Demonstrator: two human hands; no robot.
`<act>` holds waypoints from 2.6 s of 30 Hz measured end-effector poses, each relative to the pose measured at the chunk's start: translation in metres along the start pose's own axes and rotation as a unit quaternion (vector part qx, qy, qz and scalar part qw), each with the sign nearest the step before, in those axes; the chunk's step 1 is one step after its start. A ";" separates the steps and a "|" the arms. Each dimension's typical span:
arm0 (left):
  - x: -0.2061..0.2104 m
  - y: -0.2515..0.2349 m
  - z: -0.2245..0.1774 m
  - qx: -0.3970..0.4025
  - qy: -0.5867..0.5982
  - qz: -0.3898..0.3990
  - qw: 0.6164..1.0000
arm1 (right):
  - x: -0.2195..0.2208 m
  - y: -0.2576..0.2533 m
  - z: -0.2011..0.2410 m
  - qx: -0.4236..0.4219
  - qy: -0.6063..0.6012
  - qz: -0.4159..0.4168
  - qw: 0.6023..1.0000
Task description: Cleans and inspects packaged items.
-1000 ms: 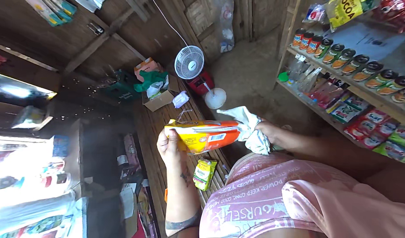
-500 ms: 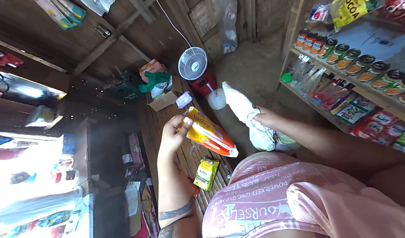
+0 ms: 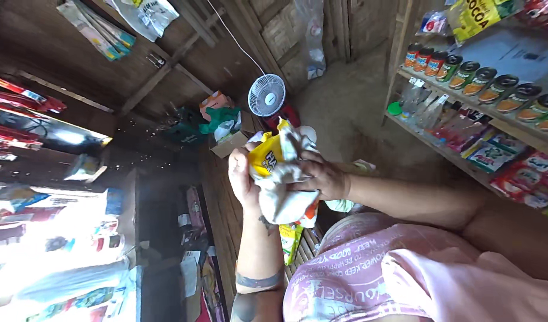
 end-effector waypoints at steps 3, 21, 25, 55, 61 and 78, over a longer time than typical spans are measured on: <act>-0.013 -0.011 -0.008 -0.004 0.147 -0.017 0.989 | 0.000 0.085 -0.028 0.271 0.008 0.199 0.942; -0.013 0.004 0.025 -0.067 0.171 0.018 0.983 | -0.051 -0.062 0.055 0.315 -0.180 0.030 0.931; -0.006 0.017 0.044 -0.088 0.186 0.019 0.978 | -0.015 -0.063 0.046 0.027 -0.046 0.117 0.992; -0.012 0.024 0.003 -0.006 0.196 0.184 0.963 | -0.059 0.045 -0.022 0.338 -0.006 0.152 0.929; -0.018 0.015 -0.012 0.032 0.354 0.127 0.926 | -0.071 0.096 -0.027 0.649 -0.308 -0.223 0.658; -0.038 0.002 0.039 -0.094 0.023 -0.080 0.992 | -0.023 0.085 0.006 0.648 -0.424 -0.286 0.564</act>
Point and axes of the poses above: each hand's wrist, its own y-axis away from the middle knuckle, its own x-axis out of the palm, z = x × y, the point moved 5 cm from there along -y, towards the middle knuckle, and after that the axes turned 15 degrees about -y, right-handed, at the moved point
